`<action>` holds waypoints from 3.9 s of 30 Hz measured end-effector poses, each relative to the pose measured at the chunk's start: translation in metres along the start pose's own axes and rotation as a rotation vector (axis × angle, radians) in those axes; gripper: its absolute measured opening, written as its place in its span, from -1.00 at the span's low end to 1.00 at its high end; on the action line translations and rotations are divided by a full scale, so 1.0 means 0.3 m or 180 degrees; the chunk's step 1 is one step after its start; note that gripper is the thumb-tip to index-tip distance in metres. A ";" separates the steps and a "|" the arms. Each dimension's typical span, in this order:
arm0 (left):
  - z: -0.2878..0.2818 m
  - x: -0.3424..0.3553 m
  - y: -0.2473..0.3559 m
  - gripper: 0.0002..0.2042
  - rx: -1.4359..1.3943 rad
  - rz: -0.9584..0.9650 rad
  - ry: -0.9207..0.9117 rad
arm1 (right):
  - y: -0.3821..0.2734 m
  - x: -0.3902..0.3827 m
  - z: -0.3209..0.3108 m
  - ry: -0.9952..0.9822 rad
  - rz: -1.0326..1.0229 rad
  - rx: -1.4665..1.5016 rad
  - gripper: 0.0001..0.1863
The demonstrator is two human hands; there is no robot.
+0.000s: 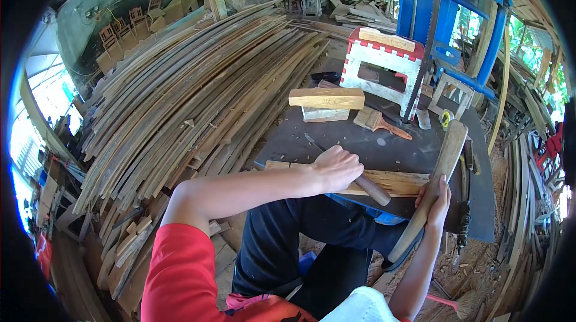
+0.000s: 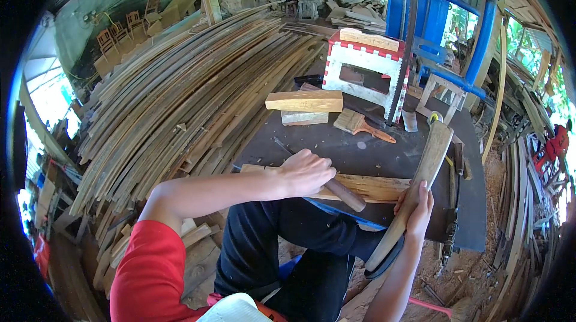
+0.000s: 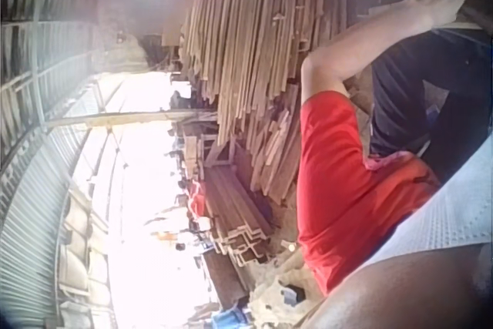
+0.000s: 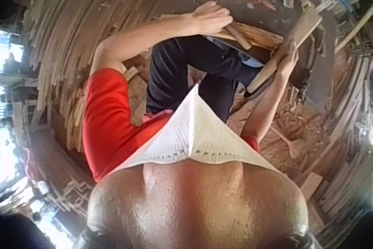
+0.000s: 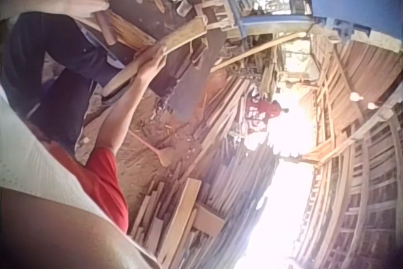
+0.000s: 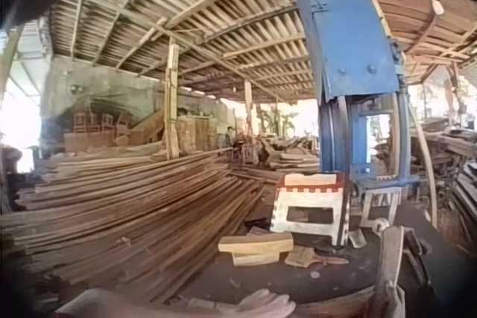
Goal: Use a mallet and chisel to carve a groove or shape a wooden plank.
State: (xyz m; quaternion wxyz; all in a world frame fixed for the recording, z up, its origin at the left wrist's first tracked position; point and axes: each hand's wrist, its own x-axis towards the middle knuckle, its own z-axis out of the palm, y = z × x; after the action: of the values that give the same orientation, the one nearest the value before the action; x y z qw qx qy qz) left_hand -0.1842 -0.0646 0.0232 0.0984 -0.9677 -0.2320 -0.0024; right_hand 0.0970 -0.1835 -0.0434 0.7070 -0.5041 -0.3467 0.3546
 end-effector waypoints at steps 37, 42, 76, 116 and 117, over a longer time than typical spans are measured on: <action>-0.101 0.077 0.009 -0.79 -0.0364 -0.0736 -0.0969 | -0.010 0.004 -0.006 -0.0017 0.0066 0.0144 -0.48; -0.093 0.109 -0.048 -0.76 -0.0698 -0.0814 -0.1227 | -0.026 -0.004 0.005 -0.0074 0.0030 0.0149 -0.45; -0.111 -0.110 0.060 -0.83 -0.0559 -0.0184 -0.0499 | -0.007 0.002 -0.010 -0.0085 0.0149 0.0121 -0.45; -0.047 0.156 -0.017 -0.56 -0.4774 -0.0093 0.1367 | -0.044 -0.013 0.016 0.0111 0.0247 -0.0063 -0.46; -0.048 0.147 -0.016 -0.59 -0.4570 -0.0091 0.1402 | -0.043 -0.018 0.017 0.0144 0.0254 -0.0095 -0.46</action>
State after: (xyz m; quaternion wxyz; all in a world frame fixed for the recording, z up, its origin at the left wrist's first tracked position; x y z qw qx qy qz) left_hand -0.1463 -0.0433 0.0405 -0.5129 -0.7680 -0.1609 -0.3481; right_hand 0.0919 -0.1887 -0.0305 0.6923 -0.5359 -0.3155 0.3659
